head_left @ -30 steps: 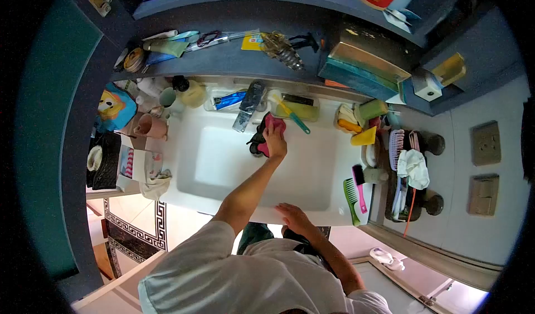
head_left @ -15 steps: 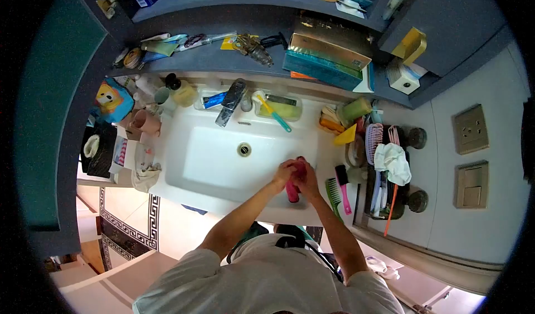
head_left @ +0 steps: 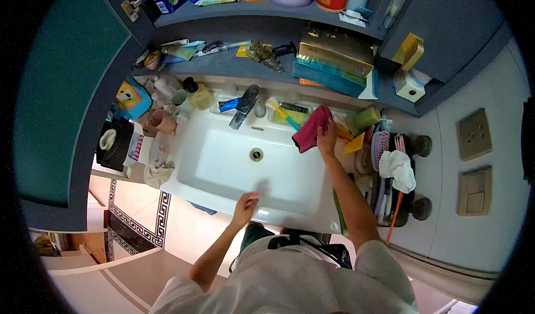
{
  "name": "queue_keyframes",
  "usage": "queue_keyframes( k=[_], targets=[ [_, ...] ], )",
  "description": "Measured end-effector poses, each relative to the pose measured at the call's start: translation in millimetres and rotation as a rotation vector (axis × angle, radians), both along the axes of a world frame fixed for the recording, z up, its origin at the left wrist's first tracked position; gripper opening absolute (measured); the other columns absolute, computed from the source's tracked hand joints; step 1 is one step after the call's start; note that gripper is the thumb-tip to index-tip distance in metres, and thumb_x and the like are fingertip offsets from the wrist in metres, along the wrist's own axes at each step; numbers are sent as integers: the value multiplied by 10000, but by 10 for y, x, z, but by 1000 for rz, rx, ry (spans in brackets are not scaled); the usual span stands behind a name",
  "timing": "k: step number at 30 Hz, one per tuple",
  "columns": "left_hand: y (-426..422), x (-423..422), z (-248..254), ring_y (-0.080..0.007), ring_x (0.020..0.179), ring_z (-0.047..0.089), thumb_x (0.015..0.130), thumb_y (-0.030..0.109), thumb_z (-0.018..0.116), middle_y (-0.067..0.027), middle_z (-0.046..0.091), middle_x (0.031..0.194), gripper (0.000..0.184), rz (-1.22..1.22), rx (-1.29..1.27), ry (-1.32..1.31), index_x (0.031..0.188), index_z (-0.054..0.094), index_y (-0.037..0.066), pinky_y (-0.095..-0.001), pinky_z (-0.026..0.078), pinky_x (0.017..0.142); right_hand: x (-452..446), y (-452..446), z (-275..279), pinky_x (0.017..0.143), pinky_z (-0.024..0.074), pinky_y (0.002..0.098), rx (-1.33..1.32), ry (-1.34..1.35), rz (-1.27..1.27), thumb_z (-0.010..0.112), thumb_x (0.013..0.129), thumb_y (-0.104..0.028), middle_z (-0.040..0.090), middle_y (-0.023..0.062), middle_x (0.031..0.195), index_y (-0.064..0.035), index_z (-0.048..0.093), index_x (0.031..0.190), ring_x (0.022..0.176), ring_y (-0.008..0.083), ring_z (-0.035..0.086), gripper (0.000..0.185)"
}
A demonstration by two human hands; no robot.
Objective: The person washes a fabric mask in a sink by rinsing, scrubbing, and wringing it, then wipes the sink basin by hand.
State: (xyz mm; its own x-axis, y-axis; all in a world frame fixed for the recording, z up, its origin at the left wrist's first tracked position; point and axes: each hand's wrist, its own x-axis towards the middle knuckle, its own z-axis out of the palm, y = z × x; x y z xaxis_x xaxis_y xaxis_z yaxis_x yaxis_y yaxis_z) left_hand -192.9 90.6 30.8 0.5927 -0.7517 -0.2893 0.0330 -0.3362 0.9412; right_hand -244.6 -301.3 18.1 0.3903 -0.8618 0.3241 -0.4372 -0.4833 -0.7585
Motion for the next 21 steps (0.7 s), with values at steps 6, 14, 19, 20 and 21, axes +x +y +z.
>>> queue_keyframes(
  k=[6, 14, 19, 20, 21],
  targets=[
    [840, -319, 19, -158, 917, 616, 915, 46, 504, -55, 627, 1008, 160, 216, 70, 110, 1052, 583, 25, -275, 492, 779, 339, -409, -499, 1098, 188, 450, 227, 56, 113, 371, 950, -336, 287, 215, 1429, -33, 329, 1379, 1319, 379, 265, 527],
    [826, -576, 233, -181, 919, 621, 925, 127, 529, -75, 630, 995, 181, 326, -10, 205, 1060, 570, 14, -301, 505, 793, 445, -355, -782, 1118, 155, 443, 90, 308, 82, 423, 892, -136, 210, 155, 1478, -108, 316, 1405, 1345, 376, 208, 525],
    [877, -535, 326, -161, 909, 607, 931, 137, 524, -63, 627, 966, 167, 300, -8, 138, 1033, 568, 12, -291, 494, 789, 271, -230, -478, 1108, 181, 457, 61, 581, 102, 477, 797, -14, 235, 170, 1467, -94, 369, 1373, 1328, 386, 242, 591],
    [926, -523, 318, -160, 908, 605, 932, 134, 522, -62, 627, 964, 161, 286, 5, 113, 1028, 567, 12, -289, 492, 787, 248, -171, -408, 1104, 184, 463, 56, 617, 108, 483, 793, -19, 253, 170, 1459, -87, 389, 1353, 1325, 382, 249, 571],
    [955, -497, 315, -158, 907, 604, 933, 130, 519, -60, 627, 962, 155, 271, 14, 87, 1023, 566, 12, -287, 489, 785, 235, -145, -386, 1100, 187, 469, 47, 652, 112, 489, 789, -24, 271, 169, 1451, -79, 409, 1333, 1322, 378, 256, 552]
  ],
)
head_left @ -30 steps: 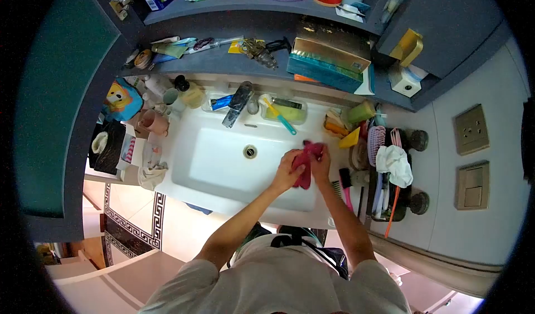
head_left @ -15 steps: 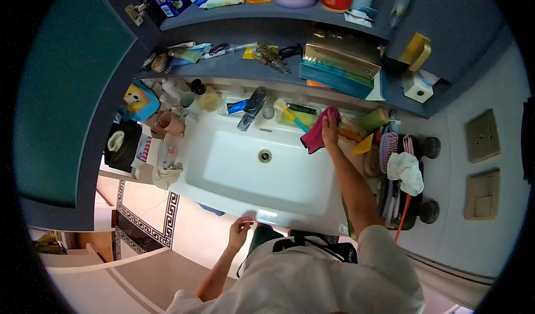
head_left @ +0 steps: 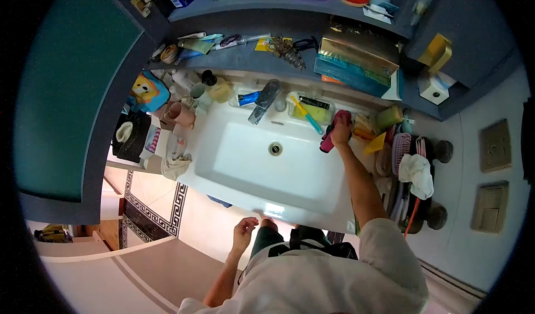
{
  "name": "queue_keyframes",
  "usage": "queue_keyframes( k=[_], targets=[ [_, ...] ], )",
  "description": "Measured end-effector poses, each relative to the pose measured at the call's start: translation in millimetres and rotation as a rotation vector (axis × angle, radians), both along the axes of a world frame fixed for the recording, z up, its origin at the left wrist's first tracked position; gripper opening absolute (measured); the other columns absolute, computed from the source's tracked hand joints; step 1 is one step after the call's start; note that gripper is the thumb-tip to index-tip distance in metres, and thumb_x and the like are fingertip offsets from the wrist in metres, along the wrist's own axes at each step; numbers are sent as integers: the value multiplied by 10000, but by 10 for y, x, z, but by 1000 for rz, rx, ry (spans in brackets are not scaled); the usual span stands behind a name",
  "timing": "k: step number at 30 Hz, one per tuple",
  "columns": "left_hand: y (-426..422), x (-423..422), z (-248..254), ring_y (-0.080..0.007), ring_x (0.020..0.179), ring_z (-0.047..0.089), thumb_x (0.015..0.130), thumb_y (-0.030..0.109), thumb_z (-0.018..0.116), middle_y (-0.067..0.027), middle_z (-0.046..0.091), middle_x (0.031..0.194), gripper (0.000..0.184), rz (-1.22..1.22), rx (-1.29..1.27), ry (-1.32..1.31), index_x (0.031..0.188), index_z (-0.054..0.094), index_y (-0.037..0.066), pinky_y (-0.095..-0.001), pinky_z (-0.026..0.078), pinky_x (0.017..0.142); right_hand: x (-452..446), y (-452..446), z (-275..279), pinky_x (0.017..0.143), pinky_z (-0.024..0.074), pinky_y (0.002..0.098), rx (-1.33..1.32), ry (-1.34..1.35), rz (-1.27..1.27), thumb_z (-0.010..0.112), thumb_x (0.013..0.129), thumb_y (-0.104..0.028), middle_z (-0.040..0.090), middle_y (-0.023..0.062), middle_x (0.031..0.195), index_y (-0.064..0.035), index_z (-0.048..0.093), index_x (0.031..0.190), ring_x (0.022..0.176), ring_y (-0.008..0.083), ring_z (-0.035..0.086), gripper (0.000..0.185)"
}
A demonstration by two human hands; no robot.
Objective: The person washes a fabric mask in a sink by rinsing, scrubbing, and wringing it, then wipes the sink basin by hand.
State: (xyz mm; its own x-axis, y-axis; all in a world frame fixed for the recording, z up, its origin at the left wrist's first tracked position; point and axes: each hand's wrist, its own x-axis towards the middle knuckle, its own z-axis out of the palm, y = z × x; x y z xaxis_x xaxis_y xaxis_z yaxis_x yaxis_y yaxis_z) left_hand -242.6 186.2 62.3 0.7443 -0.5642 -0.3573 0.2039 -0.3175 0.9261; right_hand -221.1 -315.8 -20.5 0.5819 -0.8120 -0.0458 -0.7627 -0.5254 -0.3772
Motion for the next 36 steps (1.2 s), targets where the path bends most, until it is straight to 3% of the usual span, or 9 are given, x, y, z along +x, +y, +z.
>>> queue_keyframes(
  k=[4, 7, 10, 11, 18, 21, 25, 29, 36],
  targets=[
    [76, 84, -21, -137, 861, 601, 924, 59, 503, -56, 628, 917, 134, 48, -17, 4, 1023, 576, 7, -258, 481, 766, -83, 26, -83, 1069, 249, 466, -47, 88, 83, 541, 745, -36, 339, 167, 1409, -69, 489, 1237, 1297, 369, 299, 496],
    [107, 166, 7, -139, 874, 603, 924, 57, 501, -64, 630, 920, 144, 42, -36, 9, 1036, 573, 3, -258, 480, 767, -298, 240, -253, 901, 417, 426, -180, -237, 132, 595, 667, 3, 539, 185, 1135, -67, 584, 996, 1091, 364, 490, 336],
    [165, 264, 73, -120, 864, 594, 937, 222, 532, -33, 627, 929, 209, -67, -78, -89, 1020, 582, 36, -258, 470, 754, -529, 505, -183, 971, 384, 421, 242, -169, 130, 587, 639, -1, 534, 171, 1195, -69, 598, 1079, 1127, 381, 464, 446],
    [207, 303, 40, -111, 849, 590, 941, 173, 520, -25, 623, 915, 159, -79, -51, -122, 988, 591, 38, -246, 468, 738, -638, 696, -183, 852, 464, 372, 173, -316, 89, 584, 655, 6, 641, 181, 934, -30, 652, 901, 940, 332, 595, 257],
    [606, 628, 42, -110, 831, 608, 923, 56, 499, -28, 636, 901, 108, -221, 6, -267, 966, 597, 50, -237, 482, 671, -1154, 1145, 270, 944, 410, 401, 250, -701, -138, 590, 635, -18, 590, 204, 1065, 4, 616, 1006, 1050, 352, 528, 372],
    [752, 692, 44, -114, 824, 607, 923, 58, 494, -32, 636, 888, 110, -249, 57, -288, 961, 597, 48, -246, 485, 665, -1212, 933, 452, 954, 391, 446, -152, -558, -101, 622, 677, -88, 515, 239, 1197, 38, 568, 1064, 1117, 372, 483, 411],
    [875, 678, 112, -130, 809, 604, 905, 20, 496, -50, 632, 890, 126, -288, 81, -296, 970, 599, 52, -263, 494, 663, -1190, 763, 172, 1025, 301, 474, -86, 34, -61, 644, 718, -316, 343, 268, 1361, -17, 470, 1256, 1228, 402, 374, 639],
    [1112, 617, 20, -182, 805, 623, 868, 0, 542, -101, 635, 899, 134, -364, 126, -291, 981, 600, 42, -284, 508, 660, -1146, 899, 10, 1051, 220, 563, -9, 112, -34, 659, 729, -284, 223, 275, 1427, 4, 371, 1326, 1334, 405, 204, 722],
    [1446, 505, -41, -183, 847, 630, 863, -19, 521, -105, 638, 951, 158, -392, 289, -305, 978, 620, 25, -308, 527, 687, -1135, 554, -397, 1078, 167, 553, -184, 44, 251, 653, 698, -147, 209, 252, 1443, 2, 304, 1369, 1333, 402, 208, 772]
  ],
)
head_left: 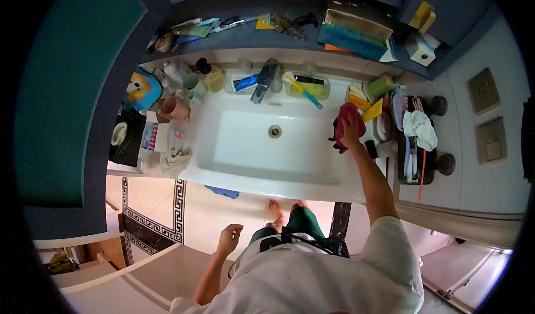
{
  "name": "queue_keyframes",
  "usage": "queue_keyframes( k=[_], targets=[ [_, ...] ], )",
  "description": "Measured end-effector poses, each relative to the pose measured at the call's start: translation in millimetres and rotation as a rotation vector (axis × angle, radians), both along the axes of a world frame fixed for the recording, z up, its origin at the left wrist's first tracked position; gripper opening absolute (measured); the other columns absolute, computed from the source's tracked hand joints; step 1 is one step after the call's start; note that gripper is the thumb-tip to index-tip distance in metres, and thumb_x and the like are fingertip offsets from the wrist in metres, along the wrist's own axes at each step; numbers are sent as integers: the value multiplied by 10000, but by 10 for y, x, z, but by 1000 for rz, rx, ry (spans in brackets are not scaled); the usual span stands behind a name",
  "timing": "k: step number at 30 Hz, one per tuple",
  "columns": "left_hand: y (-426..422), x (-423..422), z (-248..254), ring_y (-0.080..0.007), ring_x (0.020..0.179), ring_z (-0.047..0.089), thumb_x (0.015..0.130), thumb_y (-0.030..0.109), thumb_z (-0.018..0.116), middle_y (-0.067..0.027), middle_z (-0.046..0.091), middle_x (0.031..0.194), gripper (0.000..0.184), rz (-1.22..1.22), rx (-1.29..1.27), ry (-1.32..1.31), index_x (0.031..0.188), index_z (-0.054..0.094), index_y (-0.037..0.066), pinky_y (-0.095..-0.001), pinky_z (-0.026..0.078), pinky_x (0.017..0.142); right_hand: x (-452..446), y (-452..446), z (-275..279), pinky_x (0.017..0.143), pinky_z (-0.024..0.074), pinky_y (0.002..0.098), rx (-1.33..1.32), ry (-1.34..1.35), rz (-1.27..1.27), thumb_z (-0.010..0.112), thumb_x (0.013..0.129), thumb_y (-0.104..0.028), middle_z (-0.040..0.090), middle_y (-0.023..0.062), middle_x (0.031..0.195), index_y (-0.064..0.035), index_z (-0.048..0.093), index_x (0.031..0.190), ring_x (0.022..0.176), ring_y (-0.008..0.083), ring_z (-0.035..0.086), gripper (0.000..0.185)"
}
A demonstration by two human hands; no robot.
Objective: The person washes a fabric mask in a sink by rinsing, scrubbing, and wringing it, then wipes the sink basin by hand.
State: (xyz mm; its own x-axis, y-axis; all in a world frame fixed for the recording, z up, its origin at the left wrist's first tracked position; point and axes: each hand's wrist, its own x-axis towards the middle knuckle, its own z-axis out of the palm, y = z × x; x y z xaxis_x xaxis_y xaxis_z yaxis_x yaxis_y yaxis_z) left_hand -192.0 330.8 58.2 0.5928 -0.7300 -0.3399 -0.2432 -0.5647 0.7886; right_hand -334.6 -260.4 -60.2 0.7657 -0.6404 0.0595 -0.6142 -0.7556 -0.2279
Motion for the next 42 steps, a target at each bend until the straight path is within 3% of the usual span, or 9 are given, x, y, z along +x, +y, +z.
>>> queue_keyframes(
  k=[8, 17, 23, 31, 34, 38, 39, 41, 42],
  targets=[
    [-272, -324, 66, -231, 815, 637, 848, -17, 551, -119, 639, 938, 114, 156, -21, -48, 932, 613, 29, -306, 535, 656, 404, -167, 129, 1091, 161, 518, 94, -331, 43, 644, 621, 57, 205, 239, 1448, -4, 244, 1396, 1323, 412, 220, 874],
    [-561, -619, 210, -235, 813, 636, 848, -16, 559, -119, 637, 940, 123, 183, 36, -91, 946, 610, 37, -310, 530, 654, 1019, -568, 24, 1059, 187, 527, 10, -493, -188, 696, 603, -128, 325, 200, 1399, -21, 363, 1331, 1282, 374, 303, 808],
    [-486, -744, 172, -240, 826, 634, 844, -32, 539, -133, 632, 946, 145, 161, 83, -54, 952, 618, 23, -323, 531, 674, 980, -615, 365, 1053, 252, 488, 148, -179, 35, 679, 658, -106, 315, 184, 1402, -54, 395, 1327, 1261, 406, 302, 728],
    [-587, -482, 242, -263, 821, 635, 850, -16, 539, -139, 639, 939, 130, 105, 28, -127, 951, 616, 13, -331, 535, 669, 791, -6, 233, 1064, 262, 462, 260, -307, 3, 647, 595, 30, 295, 192, 1408, -80, 544, 1218, 1286, 394, 286, 641],
    [-543, -377, 246, -260, 797, 639, 861, 1, 535, -143, 639, 935, 121, 76, 16, -155, 952, 613, 11, -330, 535, 655, 680, 116, 231, 1055, 291, 441, 542, -474, 81, 629, 597, 33, 452, 214, 1293, -39, 596, 1134, 1207, 394, 402, 542],
    [-374, -237, 132, -198, 803, 631, 809, -95, 502, -114, 638, 928, 237, 47, 52, -120, 977, 623, 21, -276, 509, 634, 364, 198, 553, 1037, 297, 475, 208, -551, -63, 569, 623, 68, 513, 207, 1216, -64, 532, 1206, 1159, 404, 437, 600],
    [-348, -209, 81, -198, 804, 630, 813, -94, 499, -112, 638, 929, 232, 17, 40, -155, 974, 621, 19, -279, 510, 635, 282, 171, 664, 1044, 283, 426, 121, -671, -76, 494, 584, 113, 496, 174, 1253, -56, 537, 1210, 1199, 367, 408, 650],
    [-345, -181, 44, -205, 817, 630, 822, -93, 484, -110, 639, 937, 221, -34, -1, -200, 963, 616, 15, -292, 519, 648, 43, 34, 680, 1033, 281, 447, 60, -373, -99, 548, 644, 76, 394, 196, 1339, -56, 464, 1275, 1220, 393, 358, 650],
    [-392, -188, 91, -286, 816, 625, 844, -31, 521, -147, 634, 932, 139, -9, 3, -155, 947, 606, 5, -350, 527, 678, -59, -6, 624, 1028, 287, 447, 30, -188, -127, 573, 664, 57, 360, 205, 1359, -54, 440, 1291, 1222, 403, 346, 650]
  ],
)
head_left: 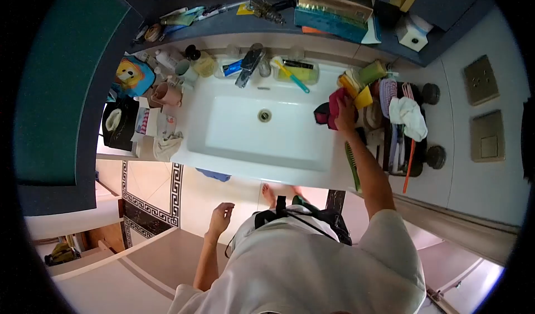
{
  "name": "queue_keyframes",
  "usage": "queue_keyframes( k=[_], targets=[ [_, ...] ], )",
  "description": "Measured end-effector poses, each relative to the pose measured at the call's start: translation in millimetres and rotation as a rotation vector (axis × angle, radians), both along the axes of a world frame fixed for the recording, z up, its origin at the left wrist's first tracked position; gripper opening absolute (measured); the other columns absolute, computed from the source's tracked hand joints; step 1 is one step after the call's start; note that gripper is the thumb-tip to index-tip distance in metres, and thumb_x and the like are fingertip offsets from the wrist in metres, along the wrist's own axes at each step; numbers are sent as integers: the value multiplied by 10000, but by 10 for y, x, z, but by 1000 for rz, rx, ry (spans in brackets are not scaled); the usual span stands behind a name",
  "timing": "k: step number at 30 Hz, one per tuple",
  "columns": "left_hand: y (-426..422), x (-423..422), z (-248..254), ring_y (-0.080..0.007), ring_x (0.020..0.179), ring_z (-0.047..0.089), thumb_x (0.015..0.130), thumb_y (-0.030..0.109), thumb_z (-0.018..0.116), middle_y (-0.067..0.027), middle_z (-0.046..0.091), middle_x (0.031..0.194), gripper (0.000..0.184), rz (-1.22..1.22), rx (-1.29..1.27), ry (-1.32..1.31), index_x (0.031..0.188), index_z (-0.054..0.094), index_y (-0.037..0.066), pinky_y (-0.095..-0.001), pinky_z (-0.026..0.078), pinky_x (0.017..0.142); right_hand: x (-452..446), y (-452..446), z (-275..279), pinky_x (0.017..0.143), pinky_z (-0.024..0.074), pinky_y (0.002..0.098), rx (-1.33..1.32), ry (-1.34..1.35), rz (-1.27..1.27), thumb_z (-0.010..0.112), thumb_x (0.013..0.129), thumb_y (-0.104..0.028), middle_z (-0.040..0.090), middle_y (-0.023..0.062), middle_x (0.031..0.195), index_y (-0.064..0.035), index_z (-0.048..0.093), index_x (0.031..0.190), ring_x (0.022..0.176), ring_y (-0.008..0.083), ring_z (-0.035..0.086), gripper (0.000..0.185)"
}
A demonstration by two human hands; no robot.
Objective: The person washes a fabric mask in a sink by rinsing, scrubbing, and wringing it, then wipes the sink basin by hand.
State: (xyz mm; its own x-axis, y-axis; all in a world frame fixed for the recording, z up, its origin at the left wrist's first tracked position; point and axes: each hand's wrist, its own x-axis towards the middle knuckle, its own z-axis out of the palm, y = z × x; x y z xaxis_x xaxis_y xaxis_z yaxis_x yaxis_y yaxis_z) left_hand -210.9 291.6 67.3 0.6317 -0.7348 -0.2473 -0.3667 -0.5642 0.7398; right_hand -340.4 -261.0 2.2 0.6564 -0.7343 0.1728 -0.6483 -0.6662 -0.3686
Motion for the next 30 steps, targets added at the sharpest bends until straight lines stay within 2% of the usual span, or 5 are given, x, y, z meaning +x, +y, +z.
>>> queue_keyframes(
  k=[12, 16, 24, 28, 30],
  targets=[
    [-23, 141, -104, -264, 810, 627, 818, -47, 525, -148, 632, 922, 186, -103, -34, 93, 972, 612, 9, -333, 514, 687, -822, 1091, -51, 1069, 265, 458, 46, -17, 214, 597, 716, 21, 253, 221, 1410, -16, 347, 1336, 1256, 414, 301, 669],
    [-31, 199, -130, -263, 787, 620, 809, -43, 528, -147, 632, 913, 203, -202, -52, 75, 985, 608, 19, -332, 498, 671, -841, 1235, -51, 1063, 292, 409, 253, 104, 363, 526, 664, 90, 358, 165, 1360, -25, 457, 1260, 1256, 372, 332, 611],
    [-940, 175, -18, -233, 939, 592, 793, 7, 600, -124, 558, 1110, 418, -140, -222, 290, 1196, 502, 54, -363, 508, 810, -550, 2207, 622, 1037, 337, 410, 324, -360, 322, 480, 637, 145, 425, 157, 1293, -78, 523, 1207, 1207, 355, 401, 614],
    [-1838, -204, 393, -328, 1069, 523, 738, 28, 651, -159, 465, 1247, 624, -302, -390, 23, 1307, 400, 72, -390, 467, 884, -379, 2539, 877, 1006, 383, 391, 715, -551, 340, 472, 631, 165, 395, 141, 1331, -90, 463, 1265, 1225, 335, 403, 684],
    [-2050, -231, 298, -349, 1096, 501, 739, 43, 646, -177, 470, 1250, 599, -389, -360, 50, 1288, 408, 57, -404, 422, 933, -390, 2566, 907, 1004, 372, 398, 579, -535, 335, 543, 722, 58, 373, 166, 1348, -96, 417, 1304, 1243, 341, 381, 615]
  ],
)
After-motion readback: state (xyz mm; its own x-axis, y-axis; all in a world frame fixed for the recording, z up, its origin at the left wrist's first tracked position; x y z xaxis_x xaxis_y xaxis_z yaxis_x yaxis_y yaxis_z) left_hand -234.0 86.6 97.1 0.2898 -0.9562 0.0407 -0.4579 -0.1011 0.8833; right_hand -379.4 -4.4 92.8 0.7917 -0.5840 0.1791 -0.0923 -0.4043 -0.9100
